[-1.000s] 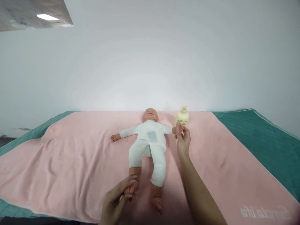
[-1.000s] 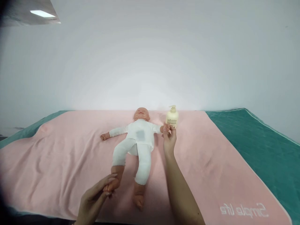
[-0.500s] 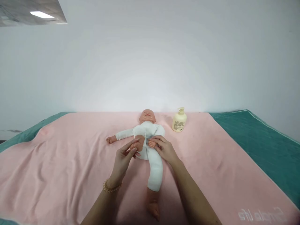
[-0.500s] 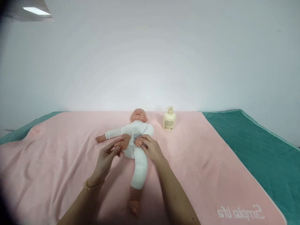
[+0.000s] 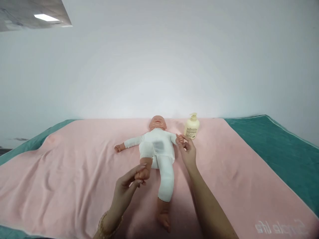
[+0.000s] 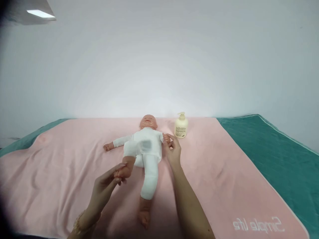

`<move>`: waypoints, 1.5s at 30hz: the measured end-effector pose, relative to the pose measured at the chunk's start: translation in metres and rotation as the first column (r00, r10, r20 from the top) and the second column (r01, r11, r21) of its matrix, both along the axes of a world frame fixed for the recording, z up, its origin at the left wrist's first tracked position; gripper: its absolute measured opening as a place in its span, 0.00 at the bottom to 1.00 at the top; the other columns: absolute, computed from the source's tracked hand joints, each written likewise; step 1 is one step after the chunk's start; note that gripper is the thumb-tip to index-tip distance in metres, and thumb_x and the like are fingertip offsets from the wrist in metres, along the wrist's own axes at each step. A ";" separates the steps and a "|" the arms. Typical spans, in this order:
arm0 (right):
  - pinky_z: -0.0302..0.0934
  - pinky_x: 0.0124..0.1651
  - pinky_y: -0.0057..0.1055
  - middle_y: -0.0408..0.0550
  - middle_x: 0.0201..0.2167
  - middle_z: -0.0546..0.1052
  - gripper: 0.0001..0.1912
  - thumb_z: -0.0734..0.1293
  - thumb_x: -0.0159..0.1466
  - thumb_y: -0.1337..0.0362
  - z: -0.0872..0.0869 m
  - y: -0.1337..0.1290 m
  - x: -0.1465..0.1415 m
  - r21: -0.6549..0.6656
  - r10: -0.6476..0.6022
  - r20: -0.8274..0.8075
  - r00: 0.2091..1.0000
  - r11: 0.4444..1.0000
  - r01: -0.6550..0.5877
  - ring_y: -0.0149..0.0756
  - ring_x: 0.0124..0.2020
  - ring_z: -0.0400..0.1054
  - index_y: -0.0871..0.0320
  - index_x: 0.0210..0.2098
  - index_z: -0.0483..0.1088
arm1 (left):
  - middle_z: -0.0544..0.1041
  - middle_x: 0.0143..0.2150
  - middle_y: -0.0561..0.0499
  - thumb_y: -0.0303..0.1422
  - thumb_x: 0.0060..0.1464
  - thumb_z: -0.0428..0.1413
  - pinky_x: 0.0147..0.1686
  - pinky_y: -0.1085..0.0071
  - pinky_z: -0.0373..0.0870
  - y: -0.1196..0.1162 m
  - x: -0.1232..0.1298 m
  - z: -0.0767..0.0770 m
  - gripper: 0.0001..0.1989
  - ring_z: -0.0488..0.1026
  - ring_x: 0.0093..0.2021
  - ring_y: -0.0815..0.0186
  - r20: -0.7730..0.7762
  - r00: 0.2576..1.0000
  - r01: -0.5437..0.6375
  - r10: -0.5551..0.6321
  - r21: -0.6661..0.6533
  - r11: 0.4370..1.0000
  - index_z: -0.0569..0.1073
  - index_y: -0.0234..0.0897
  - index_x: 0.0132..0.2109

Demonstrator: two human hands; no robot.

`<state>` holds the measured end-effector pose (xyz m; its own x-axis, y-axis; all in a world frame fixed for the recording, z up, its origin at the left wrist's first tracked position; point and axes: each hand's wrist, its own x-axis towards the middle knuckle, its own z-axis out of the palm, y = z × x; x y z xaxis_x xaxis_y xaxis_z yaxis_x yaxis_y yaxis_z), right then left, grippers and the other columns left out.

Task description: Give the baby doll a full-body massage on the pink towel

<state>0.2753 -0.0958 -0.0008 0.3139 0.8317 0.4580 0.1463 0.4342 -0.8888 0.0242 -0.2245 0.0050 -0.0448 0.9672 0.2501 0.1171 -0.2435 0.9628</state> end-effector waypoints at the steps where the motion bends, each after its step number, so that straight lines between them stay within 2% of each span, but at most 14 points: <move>1: 0.62 0.30 0.27 0.48 0.43 0.75 0.21 0.69 0.58 0.54 0.001 0.002 0.003 -0.022 -0.037 -0.086 0.996 0.999 0.036 0.27 0.26 0.63 0.56 0.48 0.70 | 0.80 0.43 0.44 0.38 0.54 0.59 0.30 0.69 0.75 -0.007 -0.004 -0.004 0.19 0.75 0.28 0.65 -0.029 1.000 0.009 -0.009 0.008 1.000 0.76 0.35 0.52; 3: 0.62 0.30 0.26 0.49 0.44 0.74 0.23 0.70 0.56 0.51 0.001 0.006 0.012 -0.070 -0.116 -0.248 0.962 0.992 0.101 0.29 0.30 0.66 0.58 0.46 0.70 | 0.80 0.46 0.43 0.38 0.54 0.59 0.33 0.68 0.76 -0.022 -0.011 -0.012 0.17 0.77 0.29 0.64 -0.082 0.996 0.020 -0.018 0.019 1.000 0.77 0.38 0.51; 5: 0.62 0.30 0.25 0.48 0.41 0.74 0.24 0.72 0.53 0.50 -0.001 0.010 0.021 -0.138 -0.205 -0.384 0.900 0.977 0.163 0.31 0.32 0.68 0.59 0.43 0.70 | 0.79 0.49 0.43 0.38 0.54 0.60 0.36 0.67 0.78 -0.035 -0.016 -0.020 0.16 0.79 0.37 0.59 -0.114 0.993 0.037 -0.034 0.023 0.999 0.78 0.40 0.49; 7: 0.62 0.28 0.24 0.45 0.35 0.74 0.22 0.73 0.52 0.50 -0.006 0.016 0.032 -0.228 -0.274 -0.484 0.831 0.956 0.183 0.29 0.29 0.67 0.59 0.38 0.69 | 0.78 0.51 0.43 0.39 0.52 0.61 0.42 0.65 0.78 -0.047 -0.020 -0.028 0.16 0.78 0.46 0.54 -0.130 0.990 0.062 -0.058 0.028 0.998 0.79 0.42 0.48; 9: 0.62 0.25 0.24 0.42 0.29 0.72 0.19 0.72 0.53 0.51 -0.014 0.022 0.042 -0.297 -0.307 -0.537 0.786 0.941 0.165 0.27 0.25 0.65 0.58 0.34 0.67 | 0.77 0.51 0.43 0.39 0.52 0.61 0.45 0.63 0.76 -0.056 -0.022 -0.035 0.16 0.76 0.50 0.52 -0.125 0.989 0.081 -0.077 0.029 0.996 0.79 0.43 0.48; 15: 0.58 0.17 0.24 0.37 0.19 0.66 0.14 0.68 0.56 0.53 -0.033 0.038 0.057 -0.356 -0.309 -0.569 0.762 0.928 0.111 0.28 0.18 0.61 0.55 0.28 0.63 | 0.76 0.52 0.42 0.41 0.52 0.61 0.52 0.57 0.71 -0.069 -0.023 -0.050 0.17 0.73 0.53 0.50 -0.090 0.983 0.155 -0.163 -0.088 0.984 0.80 0.42 0.47; 21: 0.58 0.17 0.24 0.38 0.19 0.66 0.12 0.67 0.58 0.56 -0.035 0.041 0.060 -0.393 -0.327 -0.605 0.726 0.916 0.085 0.28 0.18 0.62 0.55 0.27 0.62 | 0.75 0.53 0.43 0.45 0.51 0.60 0.53 0.55 0.69 -0.076 -0.019 -0.061 0.18 0.72 0.55 0.50 -0.096 0.983 0.140 -0.159 -0.177 0.974 0.80 0.43 0.47; 25: 0.58 0.17 0.23 0.39 0.20 0.68 0.11 0.67 0.59 0.56 -0.031 0.038 0.057 -0.398 -0.333 -0.624 0.707 0.914 0.080 0.27 0.18 0.62 0.56 0.29 0.64 | 0.75 0.53 0.43 0.44 0.51 0.61 0.52 0.56 0.70 -0.078 -0.016 -0.064 0.16 0.73 0.53 0.50 -0.064 0.987 0.138 -0.150 -0.171 0.976 0.80 0.44 0.46; 29: 0.58 0.19 0.22 0.39 0.21 0.67 0.12 0.67 0.59 0.54 -0.026 0.031 0.052 -0.374 -0.317 -0.611 0.725 0.923 0.089 0.26 0.20 0.62 0.57 0.30 0.66 | 0.76 0.52 0.45 0.40 0.53 0.60 0.52 0.58 0.71 -0.077 -0.018 -0.059 0.15 0.73 0.53 0.51 -0.048 0.988 0.141 -0.146 -0.092 0.986 0.79 0.46 0.48; 33: 0.62 0.26 0.23 0.41 0.28 0.71 0.14 0.71 0.55 0.56 -0.017 0.022 0.041 -0.312 -0.292 -0.564 0.772 0.941 0.128 0.28 0.26 0.66 0.58 0.34 0.67 | 0.77 0.52 0.45 0.34 0.54 0.60 0.50 0.62 0.73 -0.071 -0.025 -0.049 0.15 0.75 0.52 0.53 -0.081 0.988 0.133 -0.135 -0.026 0.991 0.78 0.46 0.50; 37: 0.64 0.33 0.26 0.49 0.45 0.73 0.22 0.71 0.56 0.56 -0.006 0.011 0.018 -0.108 -0.194 -0.383 0.903 0.980 0.165 0.33 0.37 0.70 0.57 0.47 0.67 | 0.78 0.51 0.44 0.34 0.54 0.60 0.40 0.67 0.78 -0.056 -0.027 -0.036 0.14 0.78 0.47 0.54 -0.066 0.997 0.037 -0.034 0.040 0.999 0.79 0.42 0.49; 41: 0.65 0.37 0.30 0.52 0.48 0.73 0.21 0.67 0.61 0.59 -0.006 -0.002 -0.005 0.064 -0.015 -0.053 0.998 0.998 0.018 0.32 0.36 0.69 0.57 0.53 0.67 | 0.79 0.48 0.44 0.34 0.55 0.59 0.30 0.71 0.76 -0.034 -0.021 -0.021 0.16 0.78 0.29 0.65 -0.021 1.000 0.011 -0.010 0.016 1.000 0.77 0.40 0.51; 43: 0.66 0.39 0.31 0.51 0.47 0.72 0.18 0.65 0.63 0.62 -0.009 -0.006 -0.013 0.121 0.065 0.155 0.986 0.989 -0.085 0.34 0.38 0.69 0.55 0.52 0.69 | 0.80 0.46 0.44 0.34 0.56 0.59 0.27 0.73 0.73 -0.020 -0.017 -0.014 0.16 0.76 0.27 0.67 0.008 1.000 0.005 -0.005 -0.001 1.000 0.76 0.38 0.51; 45: 0.67 0.43 0.32 0.50 0.48 0.71 0.16 0.63 0.64 0.66 -0.012 -0.009 -0.019 0.155 0.148 0.335 0.931 0.966 -0.209 0.36 0.44 0.69 0.52 0.51 0.71 | 0.80 0.44 0.43 0.35 0.56 0.59 0.25 0.74 0.70 -0.005 -0.012 -0.007 0.17 0.75 0.27 0.67 0.039 0.999 -0.004 0.004 -0.013 1.000 0.75 0.36 0.52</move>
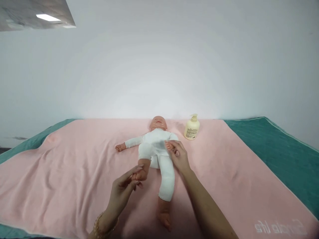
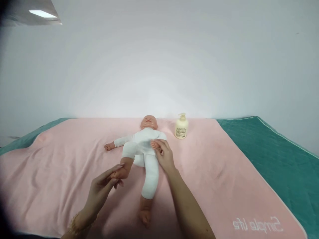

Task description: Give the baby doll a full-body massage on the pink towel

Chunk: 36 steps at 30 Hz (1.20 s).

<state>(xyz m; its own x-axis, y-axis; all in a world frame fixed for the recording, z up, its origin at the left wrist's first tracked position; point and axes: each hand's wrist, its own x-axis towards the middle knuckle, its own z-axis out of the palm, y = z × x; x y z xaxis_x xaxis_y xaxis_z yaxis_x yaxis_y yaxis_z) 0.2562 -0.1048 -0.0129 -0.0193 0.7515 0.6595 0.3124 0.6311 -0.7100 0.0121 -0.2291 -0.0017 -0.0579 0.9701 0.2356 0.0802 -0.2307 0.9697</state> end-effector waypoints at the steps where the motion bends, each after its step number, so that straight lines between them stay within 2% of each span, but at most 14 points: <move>1: 0.67 0.45 0.33 0.50 0.49 0.71 0.17 0.62 0.64 0.68 -0.001 -0.001 -0.002 0.023 0.040 0.062 0.997 0.999 -0.042 0.37 0.47 0.68 0.50 0.52 0.71 | 0.80 0.44 0.43 0.35 0.56 0.59 0.24 0.74 0.69 0.008 0.002 0.003 0.17 0.75 0.27 0.67 0.015 1.000 -0.002 0.002 -0.003 1.000 0.75 0.36 0.52; 4: 0.66 0.52 0.35 0.48 0.50 0.70 0.21 0.60 0.64 0.72 -0.002 -0.002 -0.006 0.065 0.067 0.149 0.987 0.995 -0.077 0.37 0.52 0.66 0.49 0.53 0.70 | 0.78 0.49 0.41 0.37 0.56 0.58 0.23 0.74 0.66 0.034 0.008 0.011 0.18 0.75 0.27 0.68 0.038 0.999 0.009 -0.009 0.015 1.000 0.74 0.35 0.53; 7: 0.65 0.54 0.34 0.47 0.50 0.70 0.23 0.59 0.64 0.74 -0.002 -0.002 -0.006 0.051 0.090 0.226 0.970 0.993 -0.104 0.36 0.51 0.67 0.48 0.53 0.70 | 0.74 0.55 0.39 0.38 0.56 0.58 0.23 0.74 0.65 0.055 0.014 0.016 0.19 0.75 0.29 0.68 0.043 0.998 0.037 -0.039 0.048 0.998 0.73 0.36 0.53; 12: 0.64 0.54 0.35 0.46 0.50 0.70 0.24 0.57 0.63 0.75 -0.004 -0.002 -0.005 0.010 0.119 0.316 0.941 0.992 -0.129 0.35 0.52 0.67 0.48 0.54 0.70 | 0.74 0.55 0.39 0.40 0.56 0.58 0.22 0.74 0.64 0.071 0.018 0.018 0.20 0.75 0.29 0.68 0.068 0.997 0.030 -0.035 0.078 0.996 0.73 0.35 0.52; 17: 0.64 0.54 0.35 0.46 0.50 0.70 0.23 0.58 0.64 0.73 -0.003 -0.001 -0.005 -0.003 0.120 0.256 0.959 0.992 -0.123 0.36 0.52 0.67 0.47 0.53 0.71 | 0.75 0.54 0.39 0.39 0.56 0.58 0.22 0.74 0.65 0.063 0.015 0.020 0.20 0.75 0.29 0.67 0.059 0.998 0.010 -0.014 0.073 0.997 0.73 0.35 0.53; 19: 0.66 0.49 0.33 0.47 0.49 0.71 0.20 0.60 0.64 0.70 -0.001 -0.001 -0.003 -0.013 0.095 0.165 0.982 0.995 -0.095 0.37 0.50 0.67 0.48 0.52 0.71 | 0.75 0.54 0.39 0.38 0.56 0.58 0.23 0.74 0.66 0.054 0.012 0.019 0.20 0.75 0.29 0.67 0.055 0.998 0.012 -0.016 0.074 0.997 0.73 0.35 0.53; 21: 0.67 0.41 0.31 0.49 0.48 0.71 0.17 0.62 0.64 0.67 0.002 0.001 -0.001 -0.040 0.033 0.056 0.998 0.999 -0.031 0.37 0.45 0.68 0.50 0.51 0.72 | 0.76 0.53 0.40 0.37 0.56 0.58 0.23 0.74 0.67 0.042 0.006 0.017 0.19 0.75 0.29 0.67 0.047 0.998 0.033 -0.036 0.069 0.997 0.74 0.35 0.53; 24: 0.64 0.33 0.30 0.50 0.47 0.72 0.17 0.66 0.61 0.61 0.006 0.002 0.005 -0.127 -0.119 -0.109 0.987 0.986 0.105 0.31 0.32 0.66 0.54 0.50 0.71 | 0.77 0.52 0.42 0.36 0.57 0.58 0.23 0.74 0.69 0.023 -0.006 0.010 0.17 0.76 0.29 0.66 0.011 0.997 0.074 -0.074 0.057 0.996 0.75 0.38 0.53; 27: 0.61 0.31 0.28 0.49 0.44 0.74 0.21 0.68 0.59 0.57 0.010 0.005 0.013 -0.256 -0.263 -0.267 0.927 0.947 0.195 0.27 0.26 0.62 0.56 0.51 0.69 | 0.79 0.50 0.44 0.35 0.55 0.59 0.31 0.72 0.75 0.003 -0.023 0.003 0.16 0.78 0.36 0.62 -0.058 0.992 0.116 -0.112 0.062 0.991 0.76 0.41 0.52; 30: 0.62 0.33 0.28 0.50 0.45 0.74 0.24 0.69 0.57 0.56 0.011 0.009 0.024 -0.347 -0.362 -0.417 0.834 0.911 0.222 0.28 0.29 0.65 0.58 0.51 0.68 | 0.79 0.49 0.46 0.34 0.52 0.62 0.42 0.70 0.76 -0.014 -0.037 0.001 0.16 0.78 0.47 0.57 -0.140 0.981 0.145 -0.133 0.079 0.986 0.78 0.44 0.49; 33: 0.65 0.34 0.27 0.50 0.49 0.72 0.25 0.72 0.53 0.57 0.007 0.017 0.040 -0.414 -0.434 -0.579 0.691 0.886 0.210 0.31 0.36 0.69 0.58 0.48 0.68 | 0.79 0.49 0.47 0.34 0.51 0.63 0.46 0.68 0.75 -0.031 -0.041 -0.003 0.15 0.76 0.50 0.55 -0.177 0.970 0.180 -0.167 0.065 0.981 0.79 0.46 0.48; 36: 0.65 0.30 0.22 0.45 0.41 0.74 0.20 0.74 0.51 0.60 -0.001 0.026 0.055 -0.516 -0.489 -0.705 0.513 0.851 0.101 0.28 0.31 0.68 0.59 0.41 0.69 | 0.80 0.48 0.46 0.36 0.50 0.63 0.47 0.64 0.75 -0.045 -0.036 -0.014 0.15 0.77 0.49 0.54 -0.160 0.968 0.202 -0.195 0.034 0.979 0.80 0.46 0.47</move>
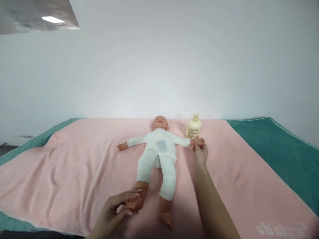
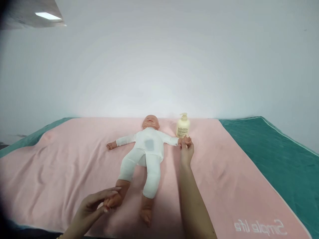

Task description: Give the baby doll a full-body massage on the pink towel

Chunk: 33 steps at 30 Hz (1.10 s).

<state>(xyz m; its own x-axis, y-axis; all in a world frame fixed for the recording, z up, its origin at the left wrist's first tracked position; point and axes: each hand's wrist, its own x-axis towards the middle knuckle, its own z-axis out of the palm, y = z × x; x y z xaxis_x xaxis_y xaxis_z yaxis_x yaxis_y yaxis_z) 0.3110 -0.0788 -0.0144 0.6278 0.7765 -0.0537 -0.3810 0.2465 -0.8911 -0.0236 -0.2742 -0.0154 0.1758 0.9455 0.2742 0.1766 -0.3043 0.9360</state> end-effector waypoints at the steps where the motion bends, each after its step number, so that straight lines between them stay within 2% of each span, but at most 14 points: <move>1: 0.64 0.27 0.21 0.44 0.36 0.74 0.18 0.74 0.51 0.61 -0.003 0.003 0.004 -0.022 0.008 -0.059 0.998 1.000 -0.009 0.26 0.29 0.67 0.59 0.38 0.69 | 0.80 0.47 0.45 0.36 0.50 0.64 0.47 0.63 0.75 -0.004 0.002 -0.004 0.14 0.77 0.49 0.53 0.010 1.000 -0.003 0.003 -0.018 1.000 0.80 0.46 0.46; 4: 0.61 0.22 0.19 0.39 0.27 0.72 0.12 0.73 0.54 0.62 -0.010 0.008 0.013 -0.055 0.026 -0.125 0.992 0.998 -0.033 0.24 0.23 0.64 0.58 0.33 0.68 | 0.79 0.48 0.43 0.39 0.49 0.64 0.46 0.61 0.76 -0.014 0.009 -0.018 0.14 0.76 0.50 0.51 0.025 0.999 -0.025 0.028 -0.095 0.995 0.81 0.44 0.44; 7: 0.62 0.21 0.18 0.37 0.24 0.70 0.07 0.71 0.57 0.64 -0.013 0.011 0.015 -0.059 0.023 -0.163 0.986 0.998 -0.033 0.23 0.21 0.63 0.57 0.33 0.68 | 0.79 0.49 0.43 0.39 0.50 0.63 0.50 0.58 0.73 -0.021 0.013 -0.030 0.15 0.75 0.52 0.50 0.000 1.000 -0.002 0.002 -0.137 0.991 0.81 0.45 0.46; 12: 0.64 0.21 0.17 0.37 0.23 0.70 0.07 0.71 0.57 0.66 -0.015 0.013 0.016 -0.061 0.020 -0.186 0.982 0.998 -0.031 0.22 0.20 0.64 0.57 0.31 0.67 | 0.78 0.50 0.45 0.37 0.51 0.62 0.52 0.57 0.72 -0.025 0.014 -0.047 0.15 0.73 0.54 0.51 -0.060 0.997 0.045 -0.050 -0.085 0.995 0.80 0.47 0.47; 15: 0.64 0.21 0.18 0.37 0.23 0.70 0.09 0.72 0.57 0.63 -0.017 0.013 0.016 -0.056 0.029 -0.166 0.986 0.998 -0.039 0.23 0.20 0.64 0.57 0.30 0.66 | 0.78 0.50 0.46 0.35 0.53 0.61 0.51 0.58 0.72 -0.024 0.015 -0.049 0.14 0.73 0.54 0.52 -0.100 0.993 0.051 -0.056 -0.047 0.998 0.79 0.49 0.49; 21: 0.62 0.22 0.20 0.39 0.24 0.70 0.13 0.73 0.55 0.58 -0.013 0.010 0.012 -0.037 0.028 -0.088 0.996 0.999 -0.032 0.25 0.22 0.65 0.58 0.32 0.67 | 0.78 0.51 0.48 0.32 0.55 0.59 0.51 0.62 0.73 -0.019 0.018 -0.033 0.16 0.75 0.52 0.55 -0.166 0.984 0.078 -0.065 0.069 0.995 0.77 0.50 0.51; 24: 0.65 0.29 0.21 0.44 0.37 0.74 0.19 0.74 0.53 0.58 -0.004 0.004 -0.001 0.041 0.018 -0.014 1.000 0.999 -0.017 0.28 0.32 0.70 0.58 0.40 0.68 | 0.77 0.52 0.48 0.31 0.56 0.58 0.49 0.65 0.74 -0.012 0.016 -0.021 0.17 0.75 0.51 0.56 -0.220 0.974 0.086 -0.053 0.142 0.986 0.76 0.49 0.53; 27: 0.65 0.35 0.25 0.51 0.51 0.71 0.24 0.72 0.55 0.57 0.004 -0.006 -0.021 0.200 0.000 0.197 0.980 0.979 -0.040 0.33 0.42 0.70 0.57 0.49 0.67 | 0.77 0.52 0.48 0.30 0.56 0.58 0.47 0.68 0.75 -0.002 0.014 -0.007 0.17 0.76 0.50 0.57 -0.254 0.967 0.087 -0.026 0.229 0.970 0.76 0.48 0.52; 30: 0.66 0.38 0.29 0.53 0.50 0.72 0.22 0.69 0.60 0.58 0.007 -0.016 -0.042 0.251 0.065 0.460 0.886 0.947 -0.200 0.35 0.42 0.69 0.57 0.52 0.67 | 0.79 0.49 0.47 0.31 0.56 0.58 0.47 0.66 0.76 0.013 0.014 0.005 0.14 0.77 0.48 0.56 -0.246 0.967 0.008 0.061 0.267 0.964 0.78 0.45 0.50; 33: 0.66 0.43 0.33 0.53 0.48 0.73 0.16 0.65 0.63 0.62 0.004 -0.024 -0.054 0.241 0.119 0.733 0.669 0.875 -0.421 0.38 0.46 0.68 0.55 0.50 0.71 | 0.79 0.48 0.46 0.33 0.55 0.59 0.47 0.64 0.76 0.032 0.018 0.012 0.13 0.77 0.48 0.56 -0.215 0.966 -0.082 0.143 0.269 0.960 0.79 0.43 0.48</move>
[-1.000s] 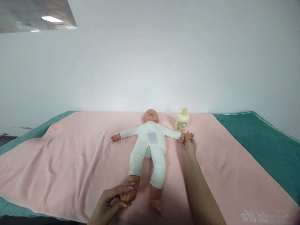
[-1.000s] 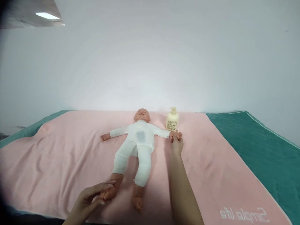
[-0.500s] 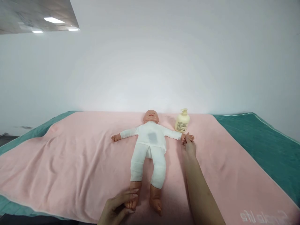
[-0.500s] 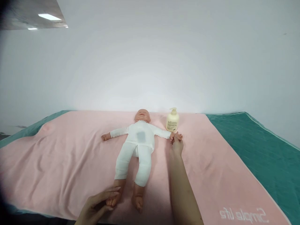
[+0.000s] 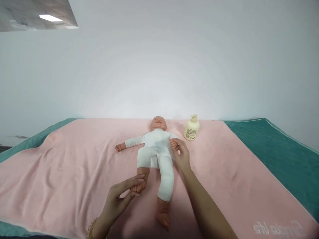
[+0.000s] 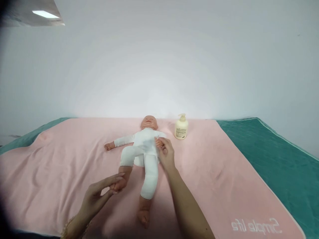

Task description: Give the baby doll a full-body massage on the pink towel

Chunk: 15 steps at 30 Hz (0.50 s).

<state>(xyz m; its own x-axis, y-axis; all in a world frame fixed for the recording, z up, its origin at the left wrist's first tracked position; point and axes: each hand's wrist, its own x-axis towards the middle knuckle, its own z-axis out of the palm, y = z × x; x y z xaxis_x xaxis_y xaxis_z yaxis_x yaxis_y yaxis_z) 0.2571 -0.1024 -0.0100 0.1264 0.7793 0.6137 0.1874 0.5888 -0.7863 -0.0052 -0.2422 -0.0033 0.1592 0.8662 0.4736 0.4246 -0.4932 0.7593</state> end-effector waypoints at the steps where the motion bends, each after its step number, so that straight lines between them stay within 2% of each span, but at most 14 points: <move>1: 0.66 0.45 0.34 0.52 0.49 0.72 0.15 0.64 0.64 0.64 -0.001 -0.001 -0.002 0.030 0.060 0.111 0.992 0.998 -0.063 0.39 0.48 0.68 0.54 0.50 0.71 | 0.79 0.48 0.46 0.33 0.55 0.59 0.48 0.63 0.76 0.007 0.003 0.001 0.13 0.77 0.49 0.56 0.013 1.000 -0.020 0.021 -0.011 1.000 0.79 0.43 0.48; 4: 0.66 0.50 0.36 0.50 0.50 0.71 0.18 0.61 0.64 0.68 -0.003 -0.003 -0.002 0.038 0.189 0.324 0.927 0.976 -0.213 0.39 0.52 0.66 0.50 0.52 0.71 | 0.79 0.50 0.46 0.34 0.55 0.58 0.48 0.60 0.75 0.029 0.013 0.003 0.13 0.76 0.50 0.55 0.079 0.995 -0.058 0.063 -0.067 0.996 0.78 0.41 0.48; 7: 0.65 0.54 0.36 0.48 0.51 0.70 0.22 0.59 0.64 0.73 -0.004 -0.001 0.000 0.022 0.203 0.411 0.889 0.973 -0.232 0.37 0.53 0.66 0.48 0.54 0.70 | 0.78 0.50 0.45 0.35 0.54 0.59 0.47 0.59 0.76 0.046 0.027 0.004 0.15 0.76 0.50 0.54 0.135 0.989 -0.043 0.057 -0.105 0.994 0.78 0.39 0.49; 11: 0.64 0.55 0.35 0.46 0.52 0.70 0.25 0.58 0.63 0.75 -0.005 0.000 0.001 0.001 0.216 0.469 0.856 0.969 -0.245 0.35 0.53 0.66 0.47 0.54 0.70 | 0.79 0.49 0.45 0.34 0.54 0.58 0.46 0.60 0.76 0.058 0.041 0.007 0.14 0.77 0.48 0.56 0.152 0.988 0.004 0.014 -0.122 0.993 0.78 0.39 0.48; 15: 0.64 0.54 0.35 0.46 0.51 0.70 0.23 0.59 0.63 0.74 -0.004 -0.002 -0.001 0.002 0.217 0.427 0.878 0.971 -0.241 0.35 0.53 0.66 0.47 0.53 0.71 | 0.79 0.50 0.45 0.34 0.54 0.58 0.47 0.60 0.75 0.057 0.044 0.010 0.14 0.76 0.49 0.55 0.160 0.987 0.016 0.005 -0.131 0.991 0.78 0.39 0.48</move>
<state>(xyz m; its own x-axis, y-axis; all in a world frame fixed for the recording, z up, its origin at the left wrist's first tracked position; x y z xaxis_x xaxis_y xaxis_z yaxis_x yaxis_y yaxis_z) 0.2565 -0.1043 -0.0139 -0.3303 0.7196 0.6107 0.3482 0.6943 -0.6298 0.0391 -0.1850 0.0064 0.0962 0.9220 0.3749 0.2903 -0.3863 0.8755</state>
